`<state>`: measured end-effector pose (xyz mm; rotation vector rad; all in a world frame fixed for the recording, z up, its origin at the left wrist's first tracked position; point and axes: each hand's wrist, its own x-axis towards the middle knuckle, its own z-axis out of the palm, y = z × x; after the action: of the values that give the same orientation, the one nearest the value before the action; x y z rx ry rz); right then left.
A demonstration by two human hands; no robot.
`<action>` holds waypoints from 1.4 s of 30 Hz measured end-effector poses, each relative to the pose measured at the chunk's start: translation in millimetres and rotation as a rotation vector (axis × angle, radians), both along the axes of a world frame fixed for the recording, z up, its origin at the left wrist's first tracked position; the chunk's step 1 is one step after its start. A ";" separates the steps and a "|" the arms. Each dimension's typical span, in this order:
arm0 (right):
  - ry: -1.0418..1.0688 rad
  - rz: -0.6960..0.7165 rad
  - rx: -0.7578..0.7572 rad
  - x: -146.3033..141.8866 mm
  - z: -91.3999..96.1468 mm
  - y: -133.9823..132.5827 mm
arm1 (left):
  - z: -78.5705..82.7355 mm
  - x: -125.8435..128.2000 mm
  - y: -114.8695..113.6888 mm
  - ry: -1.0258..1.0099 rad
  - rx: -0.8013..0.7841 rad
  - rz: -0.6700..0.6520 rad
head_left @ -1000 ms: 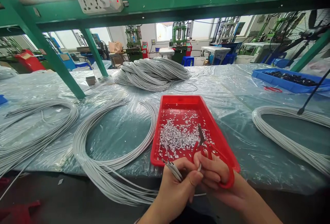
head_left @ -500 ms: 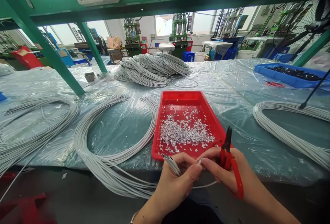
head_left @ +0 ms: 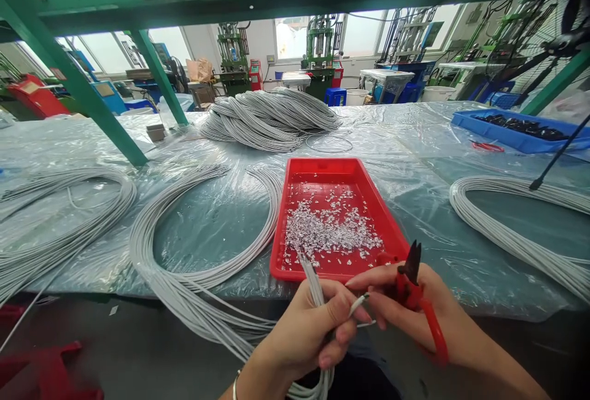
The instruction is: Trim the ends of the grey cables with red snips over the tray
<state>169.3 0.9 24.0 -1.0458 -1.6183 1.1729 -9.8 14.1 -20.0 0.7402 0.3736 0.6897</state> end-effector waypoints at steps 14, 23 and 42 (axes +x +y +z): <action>-0.292 0.230 -0.265 27.8 27.2 -1.1 | 40.8 -16.3 -1.1 0.545 0.750 0.171; -0.523 0.444 -0.189 26.7 52.6 4.1 | 46.6 -16.2 4.0 0.652 0.881 -0.026; -0.147 0.117 -0.371 14.5 20.2 -0.3 | 33.4 -4.1 4.3 0.421 0.586 0.311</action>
<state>183.8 0.6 44.2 -1.3101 -1.6276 1.5467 -13.9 18.4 13.4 1.4128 0.6939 0.9529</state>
